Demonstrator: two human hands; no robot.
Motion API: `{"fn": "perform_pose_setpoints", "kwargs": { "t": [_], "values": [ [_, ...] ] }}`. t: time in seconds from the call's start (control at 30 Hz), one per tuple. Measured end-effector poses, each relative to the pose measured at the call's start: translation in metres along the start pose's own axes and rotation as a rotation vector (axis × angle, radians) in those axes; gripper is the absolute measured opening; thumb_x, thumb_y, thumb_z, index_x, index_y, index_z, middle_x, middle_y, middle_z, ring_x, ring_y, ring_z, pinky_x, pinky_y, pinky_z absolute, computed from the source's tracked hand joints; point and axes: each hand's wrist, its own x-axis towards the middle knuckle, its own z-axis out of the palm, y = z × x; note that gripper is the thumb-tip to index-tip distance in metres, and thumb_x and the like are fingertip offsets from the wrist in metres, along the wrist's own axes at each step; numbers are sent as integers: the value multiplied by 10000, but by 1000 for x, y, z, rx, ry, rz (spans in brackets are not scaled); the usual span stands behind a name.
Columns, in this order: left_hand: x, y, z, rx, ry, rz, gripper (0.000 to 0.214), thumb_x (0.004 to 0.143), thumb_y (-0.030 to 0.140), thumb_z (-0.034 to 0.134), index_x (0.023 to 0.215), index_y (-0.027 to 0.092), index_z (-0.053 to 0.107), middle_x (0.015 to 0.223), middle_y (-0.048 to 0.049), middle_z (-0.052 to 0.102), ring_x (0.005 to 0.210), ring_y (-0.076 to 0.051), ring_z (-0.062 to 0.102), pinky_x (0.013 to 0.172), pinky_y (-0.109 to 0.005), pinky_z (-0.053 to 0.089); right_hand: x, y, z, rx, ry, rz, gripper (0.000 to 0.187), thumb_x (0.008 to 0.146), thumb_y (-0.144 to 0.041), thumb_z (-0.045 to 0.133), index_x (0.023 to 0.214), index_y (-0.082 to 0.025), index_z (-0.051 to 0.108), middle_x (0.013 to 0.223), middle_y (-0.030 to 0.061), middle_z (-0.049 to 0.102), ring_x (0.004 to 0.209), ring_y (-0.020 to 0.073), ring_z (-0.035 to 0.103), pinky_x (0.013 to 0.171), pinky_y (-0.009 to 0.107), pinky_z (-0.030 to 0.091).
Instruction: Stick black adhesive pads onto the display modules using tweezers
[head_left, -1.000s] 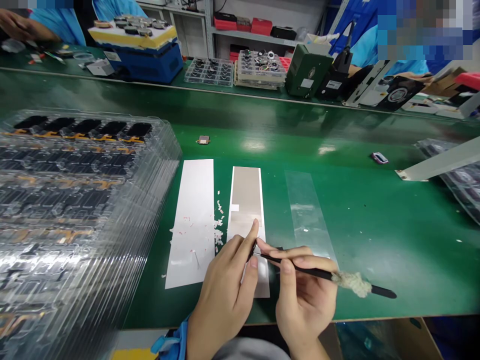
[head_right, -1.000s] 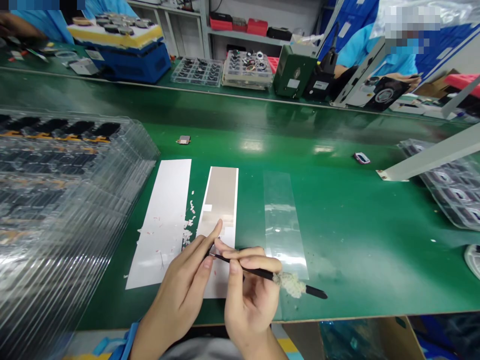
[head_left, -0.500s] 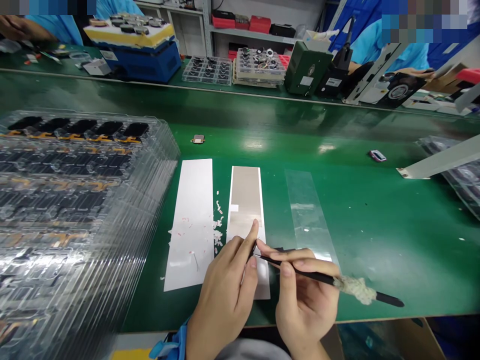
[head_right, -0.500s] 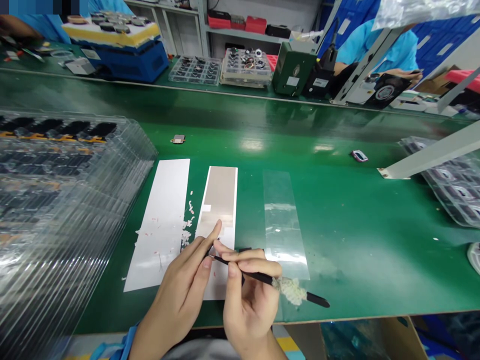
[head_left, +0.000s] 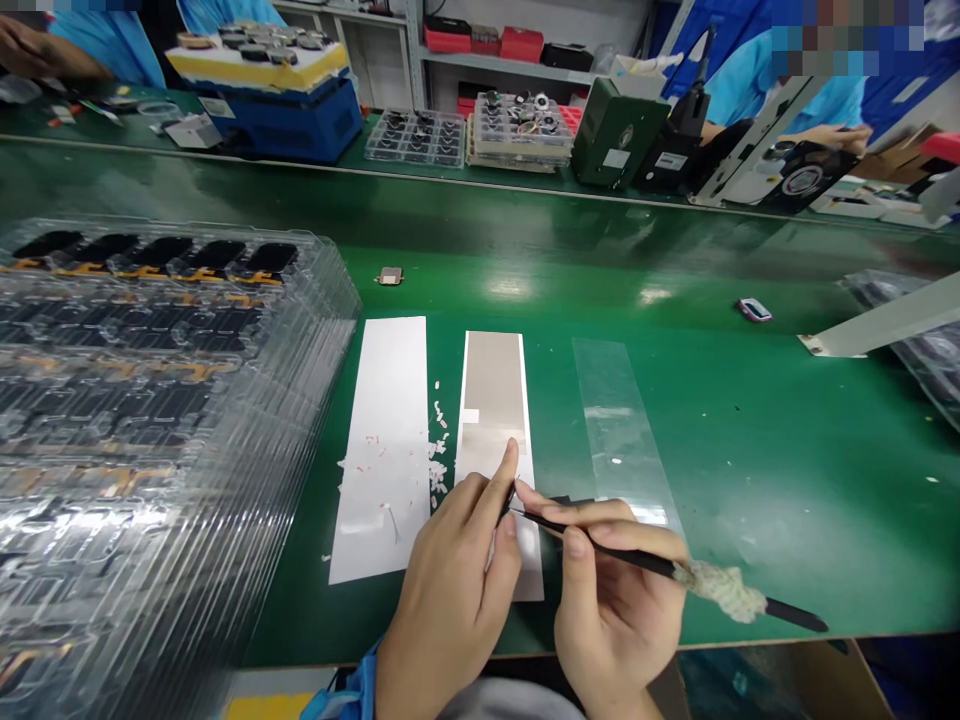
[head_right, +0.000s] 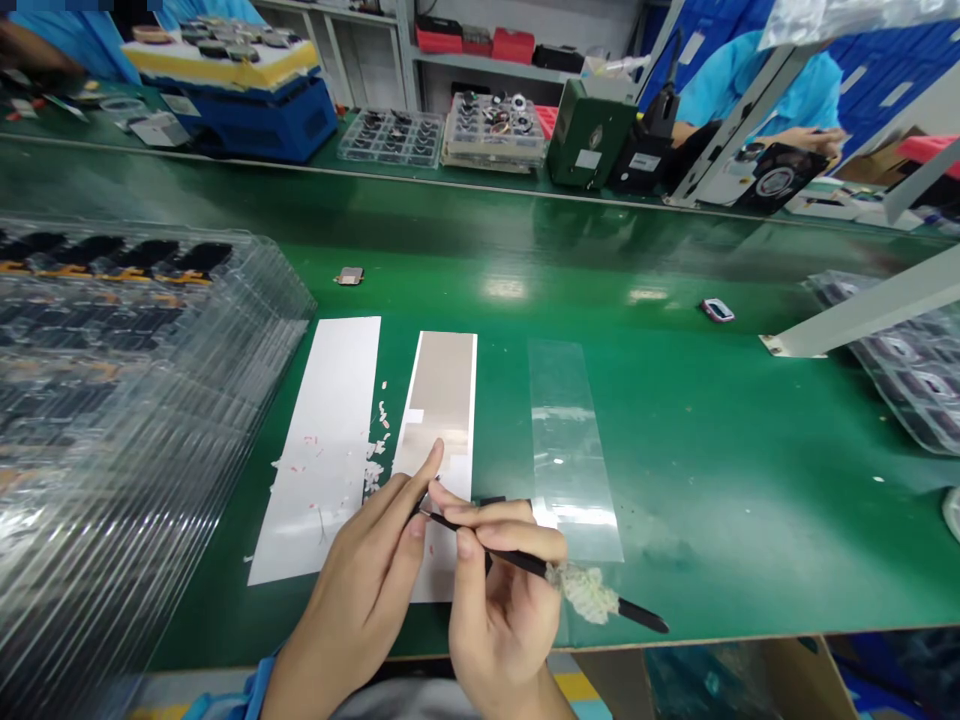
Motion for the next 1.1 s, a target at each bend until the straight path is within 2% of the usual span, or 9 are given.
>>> {"fn": "perform_pose_setpoints", "kwargs": {
  "t": [0.27,0.6,1.1],
  "values": [
    [1,0,0,0,-5,8,580,1038,206,302,1592,336,191,1012,-63,586,908,-235,578,777,-391,538,0,0,0,25,-16,-15,316,906,62,483,1041,-219,532,947,11,689,993,160,734,868,363,673],
    [-1,-1,-1,-60,-12,-7,557,1049,225,304,1581,363,217,1108,-63,591,1011,-238,570,849,-389,518,-1,2,0,16,-23,-19,274,923,38,493,1026,-213,530,942,26,704,975,175,740,841,369,672],
    [-3,-1,0,-74,-16,-8,547,1048,234,309,1580,339,236,1156,-74,585,1053,-243,558,890,-415,502,-2,0,-2,-24,-39,26,220,944,-15,502,1001,-227,521,907,24,700,962,195,749,818,402,680]
  ]
}}
